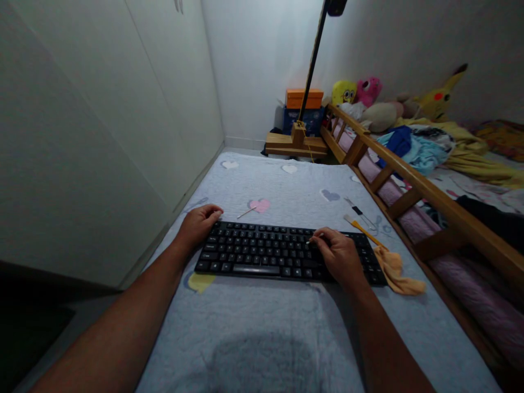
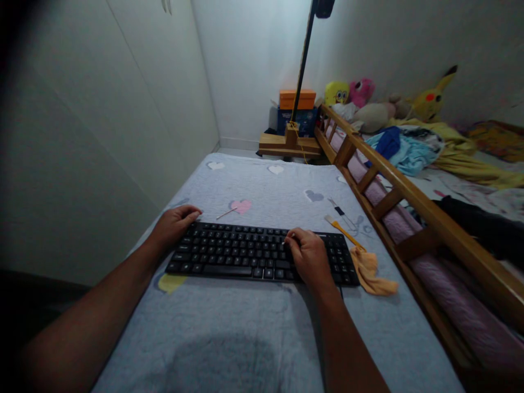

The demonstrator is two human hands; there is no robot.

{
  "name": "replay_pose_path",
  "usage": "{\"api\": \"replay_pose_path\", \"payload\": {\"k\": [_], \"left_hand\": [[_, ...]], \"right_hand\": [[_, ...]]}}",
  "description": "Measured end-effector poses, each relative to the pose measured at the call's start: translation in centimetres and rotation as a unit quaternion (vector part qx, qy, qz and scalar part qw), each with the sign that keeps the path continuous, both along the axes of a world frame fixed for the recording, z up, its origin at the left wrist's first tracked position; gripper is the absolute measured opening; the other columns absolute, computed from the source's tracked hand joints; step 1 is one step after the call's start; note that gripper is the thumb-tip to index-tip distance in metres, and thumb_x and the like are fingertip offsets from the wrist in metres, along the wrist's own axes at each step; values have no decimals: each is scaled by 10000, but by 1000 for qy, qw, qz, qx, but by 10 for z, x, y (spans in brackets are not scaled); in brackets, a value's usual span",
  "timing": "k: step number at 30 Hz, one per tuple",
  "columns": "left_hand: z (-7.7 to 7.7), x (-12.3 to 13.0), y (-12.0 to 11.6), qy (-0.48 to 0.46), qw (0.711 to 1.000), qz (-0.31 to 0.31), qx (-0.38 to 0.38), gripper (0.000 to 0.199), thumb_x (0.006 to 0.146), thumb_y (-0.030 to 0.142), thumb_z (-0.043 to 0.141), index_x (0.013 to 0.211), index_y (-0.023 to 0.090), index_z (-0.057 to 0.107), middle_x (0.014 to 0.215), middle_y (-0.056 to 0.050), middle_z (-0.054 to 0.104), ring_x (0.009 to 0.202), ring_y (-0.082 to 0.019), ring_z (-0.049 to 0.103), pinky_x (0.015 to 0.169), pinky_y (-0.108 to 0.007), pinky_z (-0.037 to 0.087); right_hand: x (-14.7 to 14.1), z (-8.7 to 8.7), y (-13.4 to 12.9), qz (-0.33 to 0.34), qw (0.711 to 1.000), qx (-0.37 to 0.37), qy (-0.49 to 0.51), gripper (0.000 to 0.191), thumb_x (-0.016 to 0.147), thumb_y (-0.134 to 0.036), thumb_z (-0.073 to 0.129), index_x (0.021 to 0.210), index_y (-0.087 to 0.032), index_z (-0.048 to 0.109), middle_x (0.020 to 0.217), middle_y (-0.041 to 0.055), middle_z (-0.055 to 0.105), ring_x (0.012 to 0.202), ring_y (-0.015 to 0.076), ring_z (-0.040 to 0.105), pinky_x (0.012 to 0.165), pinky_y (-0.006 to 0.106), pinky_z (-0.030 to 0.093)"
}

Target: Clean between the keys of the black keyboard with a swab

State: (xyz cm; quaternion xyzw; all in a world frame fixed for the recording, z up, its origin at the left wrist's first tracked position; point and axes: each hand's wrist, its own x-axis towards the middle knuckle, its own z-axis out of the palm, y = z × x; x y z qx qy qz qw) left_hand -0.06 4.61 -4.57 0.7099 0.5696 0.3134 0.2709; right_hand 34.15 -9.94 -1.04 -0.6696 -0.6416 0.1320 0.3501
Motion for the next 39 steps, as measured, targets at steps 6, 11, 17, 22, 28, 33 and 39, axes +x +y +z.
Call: {"api": "replay_pose_path", "payload": {"k": [6, 11, 17, 22, 28, 33, 39], "left_hand": [[-3, -1, 0, 2, 1000, 0, -5, 346, 823, 465, 526, 888, 177, 706, 835, -29, 723, 814, -231, 649, 769, -338, 480], [-2, -1, 0, 0, 1000, 3, -5, 349, 816, 466, 530, 896, 178, 712, 860, -29, 733, 827, -230, 651, 788, -335, 481], [1, 0, -1, 4, 1000, 6, -6, 359, 808, 483, 535, 892, 183, 715, 846, -27, 734, 825, -233, 652, 788, -332, 481], [-1, 0, 0, 3, 1000, 4, -8, 363, 815, 476, 534, 904, 175, 717, 863, -33, 732, 830, -232, 652, 796, -335, 480], [-3, -2, 2, 8, 1000, 0, -7, 360, 818, 473, 528, 900, 176, 714, 852, -32, 725, 816, -229, 650, 782, -335, 475], [1, 0, 0, 8, 1000, 0, -9, 359, 818, 469, 519, 900, 175, 710, 865, -39, 731, 839, -237, 655, 787, -336, 470], [4, 2, -3, 8, 1000, 3, -6, 351, 805, 471, 526, 878, 180, 707, 849, -37, 729, 836, -239, 652, 797, -340, 479]], "right_hand": [[3, 1, -2, -4, 1000, -11, -14, 164, 872, -298, 530, 772, -225, 637, 770, 19, 692, 791, 208, 618, 759, 311, 389], [2, 3, -4, -2, 1000, -16, -17, 158, 862, -290, 533, 766, -222, 638, 754, 16, 687, 765, 200, 617, 745, 309, 393], [1, 6, -7, 13, 1000, -8, -28, 142, 838, -269, 547, 733, -226, 634, 732, 18, 691, 739, 199, 619, 706, 301, 406], [1, 8, -7, 20, 1000, -9, -22, 135, 833, -270, 551, 740, -225, 638, 715, 14, 688, 714, 195, 622, 696, 296, 411], [1, 6, -7, 20, 1000, -11, -11, 136, 840, -273, 566, 740, -222, 642, 720, 13, 688, 726, 200, 627, 714, 302, 415], [-4, 2, -6, 40, 999, -13, 5, 142, 857, -252, 561, 750, -221, 648, 764, 21, 708, 761, 203, 630, 739, 313, 423], [-7, 2, -5, 47, 999, -12, 14, 157, 870, -265, 557, 748, -226, 648, 765, 20, 706, 774, 209, 630, 758, 324, 424]]}}
